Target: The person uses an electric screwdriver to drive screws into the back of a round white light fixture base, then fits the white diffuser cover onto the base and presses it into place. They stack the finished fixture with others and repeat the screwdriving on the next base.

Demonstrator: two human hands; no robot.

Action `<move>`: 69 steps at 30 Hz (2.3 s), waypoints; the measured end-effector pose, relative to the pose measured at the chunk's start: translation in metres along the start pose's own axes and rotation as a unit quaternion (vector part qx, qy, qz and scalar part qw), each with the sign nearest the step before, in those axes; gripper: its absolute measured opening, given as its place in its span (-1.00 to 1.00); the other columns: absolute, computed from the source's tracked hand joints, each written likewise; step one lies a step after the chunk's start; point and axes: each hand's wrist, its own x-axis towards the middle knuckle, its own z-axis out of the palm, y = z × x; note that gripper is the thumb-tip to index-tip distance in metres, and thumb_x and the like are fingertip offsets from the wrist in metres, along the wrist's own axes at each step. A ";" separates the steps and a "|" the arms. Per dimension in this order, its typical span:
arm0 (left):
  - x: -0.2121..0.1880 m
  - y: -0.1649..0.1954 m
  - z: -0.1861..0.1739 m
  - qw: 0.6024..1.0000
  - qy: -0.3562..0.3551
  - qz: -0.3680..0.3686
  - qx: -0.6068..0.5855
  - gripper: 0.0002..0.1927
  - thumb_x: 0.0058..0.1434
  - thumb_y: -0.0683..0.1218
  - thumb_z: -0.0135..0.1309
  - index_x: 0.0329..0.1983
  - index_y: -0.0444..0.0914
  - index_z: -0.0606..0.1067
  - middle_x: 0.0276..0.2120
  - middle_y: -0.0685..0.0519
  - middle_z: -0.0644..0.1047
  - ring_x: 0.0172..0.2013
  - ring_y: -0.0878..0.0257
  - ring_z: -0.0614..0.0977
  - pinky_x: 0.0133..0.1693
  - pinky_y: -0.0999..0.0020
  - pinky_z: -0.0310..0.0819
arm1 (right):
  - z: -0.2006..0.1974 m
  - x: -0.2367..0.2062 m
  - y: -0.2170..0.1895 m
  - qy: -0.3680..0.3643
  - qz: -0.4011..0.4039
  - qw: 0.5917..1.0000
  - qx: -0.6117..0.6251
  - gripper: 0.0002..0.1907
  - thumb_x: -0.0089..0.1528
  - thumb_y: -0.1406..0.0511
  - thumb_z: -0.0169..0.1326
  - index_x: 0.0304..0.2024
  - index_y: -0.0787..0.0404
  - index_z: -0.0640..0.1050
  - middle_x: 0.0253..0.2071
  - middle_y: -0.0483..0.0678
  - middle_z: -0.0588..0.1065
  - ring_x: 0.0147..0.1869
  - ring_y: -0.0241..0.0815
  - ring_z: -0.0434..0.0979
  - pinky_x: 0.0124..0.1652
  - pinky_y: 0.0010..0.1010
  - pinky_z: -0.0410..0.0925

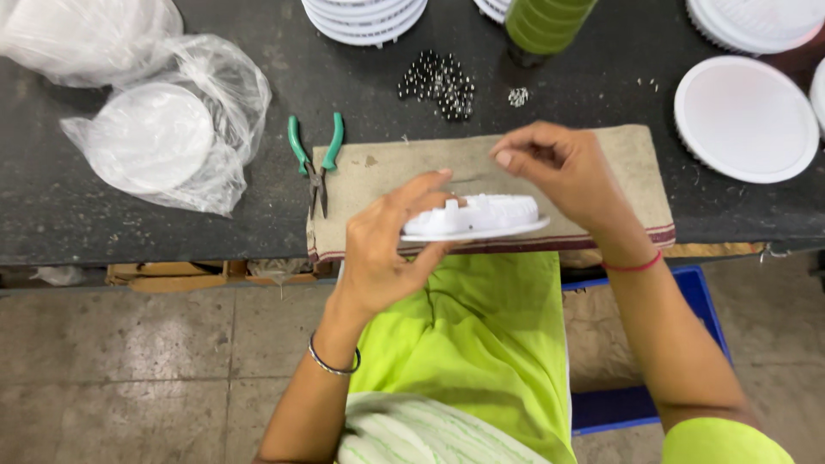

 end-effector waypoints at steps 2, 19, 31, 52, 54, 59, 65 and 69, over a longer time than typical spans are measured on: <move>0.001 -0.001 -0.001 1.000 0.004 0.013 0.005 -0.46 0.07 -0.28 0.30 0.16 -0.27 0.47 0.03 -0.07 0.64 -0.08 0.06 0.69 -0.02 0.24 0.57 | -0.008 0.002 0.014 0.007 -0.015 1.000 0.016 -0.85 0.32 0.34 0.20 -0.10 0.31 0.62 -0.23 -0.27 0.60 -0.18 -0.55 0.52 -0.18 -0.67 0.40; -0.012 0.007 -0.006 0.998 -0.032 0.056 -0.003 -0.60 0.10 -0.25 0.19 0.04 -0.21 0.54 -0.01 0.08 0.64 0.00 0.12 0.69 0.09 0.21 0.55 | 0.029 0.064 0.062 -0.118 -0.127 0.978 -0.113 -0.78 0.29 0.35 0.19 -0.01 0.25 0.64 -0.08 -0.02 0.57 -0.09 -0.27 0.57 -0.09 -0.43 0.45; -0.011 0.002 -0.010 0.998 -0.021 0.046 -0.027 -0.52 0.01 -0.28 0.16 0.06 -0.21 0.53 0.01 0.08 0.64 0.02 0.13 0.69 0.13 0.21 0.56 | 0.103 0.191 0.064 -0.079 -0.306 0.879 -0.356 -0.81 0.26 0.34 0.20 -0.07 0.24 0.64 -0.19 0.07 0.55 -0.15 0.17 0.57 -0.16 -0.09 0.43; -0.011 0.004 -0.007 0.998 -0.018 0.049 -0.020 -0.51 0.01 -0.30 0.24 0.07 -0.26 0.50 0.00 0.03 0.64 0.01 0.06 0.69 0.08 0.18 0.55 | 0.029 0.081 0.055 -0.019 -0.018 0.998 -0.057 -0.82 0.30 0.28 0.21 -0.11 0.24 0.65 -0.27 -0.17 0.60 -0.22 -0.42 0.55 -0.20 -0.54 0.44; -0.012 0.004 -0.005 0.999 -0.015 0.044 -0.015 -0.49 0.00 -0.29 0.25 0.08 -0.26 0.51 0.00 0.02 0.63 0.00 0.05 0.69 0.07 0.17 0.56 | -0.001 0.044 0.040 0.088 -0.021 0.995 -0.032 -0.85 0.35 0.33 0.20 -0.07 0.28 0.63 -0.22 -0.15 0.58 -0.18 -0.41 0.52 -0.15 -0.56 0.43; -0.011 0.006 0.000 0.999 -0.019 0.024 -0.012 -0.47 0.00 -0.27 0.27 0.11 -0.26 0.52 -0.01 0.00 0.63 -0.02 0.03 0.68 0.06 0.17 0.55 | -0.010 -0.062 -0.016 0.247 -0.022 0.969 0.004 -0.92 0.31 0.46 0.11 -0.15 0.27 0.58 -0.13 -0.11 0.54 -0.23 -0.40 0.34 -0.22 -0.61 0.22; -0.010 0.012 0.006 0.999 -0.025 0.028 0.003 -0.48 0.04 -0.29 0.26 0.12 -0.25 0.50 0.01 0.04 0.63 -0.01 0.05 0.68 0.08 0.18 0.55 | 0.009 -0.080 -0.055 -0.030 -0.210 0.968 -0.134 -0.79 0.18 0.46 0.25 -0.13 0.23 0.59 -0.06 -0.03 0.54 0.16 -0.13 0.60 0.14 -0.32 0.50; -0.011 0.014 0.005 0.999 -0.026 0.021 0.003 -0.46 0.03 -0.28 0.26 0.13 -0.24 0.50 0.00 0.04 0.63 -0.01 0.05 0.68 0.07 0.17 0.55 | 0.006 -0.066 -0.069 -0.085 -0.257 0.947 -0.174 -0.75 0.16 0.43 0.27 -0.10 0.19 0.61 -0.06 -0.07 0.54 0.11 -0.09 0.60 0.05 -0.31 0.50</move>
